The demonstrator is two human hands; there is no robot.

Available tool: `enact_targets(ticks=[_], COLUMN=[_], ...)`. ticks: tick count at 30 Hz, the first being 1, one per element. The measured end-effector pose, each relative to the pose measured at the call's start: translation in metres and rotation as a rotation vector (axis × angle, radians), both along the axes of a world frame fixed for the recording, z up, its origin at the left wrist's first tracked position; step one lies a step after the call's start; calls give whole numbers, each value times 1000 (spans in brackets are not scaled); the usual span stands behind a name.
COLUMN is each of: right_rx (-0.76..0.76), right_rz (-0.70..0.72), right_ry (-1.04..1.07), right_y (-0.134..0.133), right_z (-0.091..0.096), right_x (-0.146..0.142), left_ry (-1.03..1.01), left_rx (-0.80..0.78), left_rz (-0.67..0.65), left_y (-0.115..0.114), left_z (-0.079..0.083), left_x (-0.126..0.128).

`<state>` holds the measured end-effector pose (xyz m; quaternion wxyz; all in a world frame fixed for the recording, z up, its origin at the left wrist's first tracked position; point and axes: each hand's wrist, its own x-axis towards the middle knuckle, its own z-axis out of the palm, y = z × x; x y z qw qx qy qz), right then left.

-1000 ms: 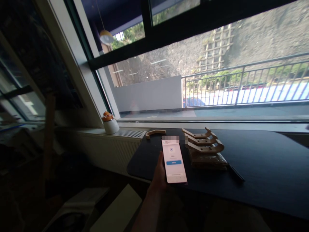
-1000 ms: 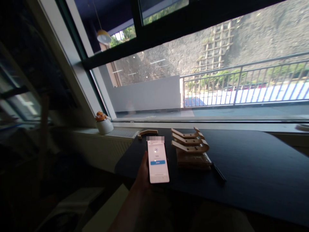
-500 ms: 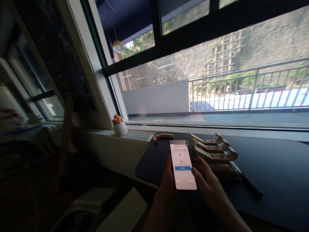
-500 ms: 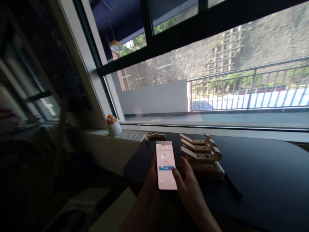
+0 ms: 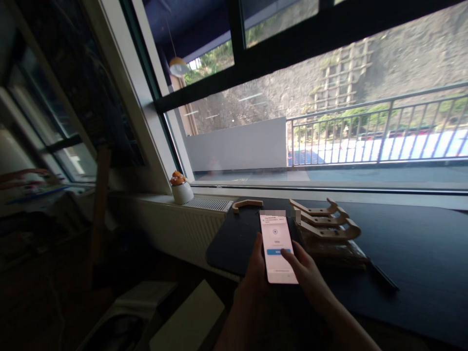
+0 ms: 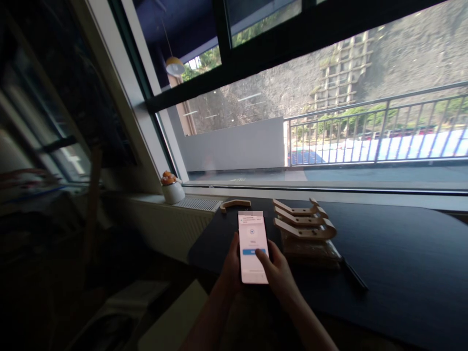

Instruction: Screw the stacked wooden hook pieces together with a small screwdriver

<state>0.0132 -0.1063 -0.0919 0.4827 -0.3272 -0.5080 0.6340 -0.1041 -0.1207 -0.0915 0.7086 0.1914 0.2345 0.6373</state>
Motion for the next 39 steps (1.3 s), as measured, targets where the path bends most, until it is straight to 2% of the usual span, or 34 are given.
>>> enact_targets(ticks=[16,24,39], right_rx=[-53,-55,-39], right_rz=[74,74,71], right_ry=[67,60,88], right_y=[8,7,7], right_z=[-18,-16,-16], right_x=[11,13,11], left_ry=[9,15,6], left_rx=[-14,-11,14], left_rz=[-39,-11,-62], left_y=[-3,-4,-3], left_z=[2,3,-2], left_x=[-1,0,-2])
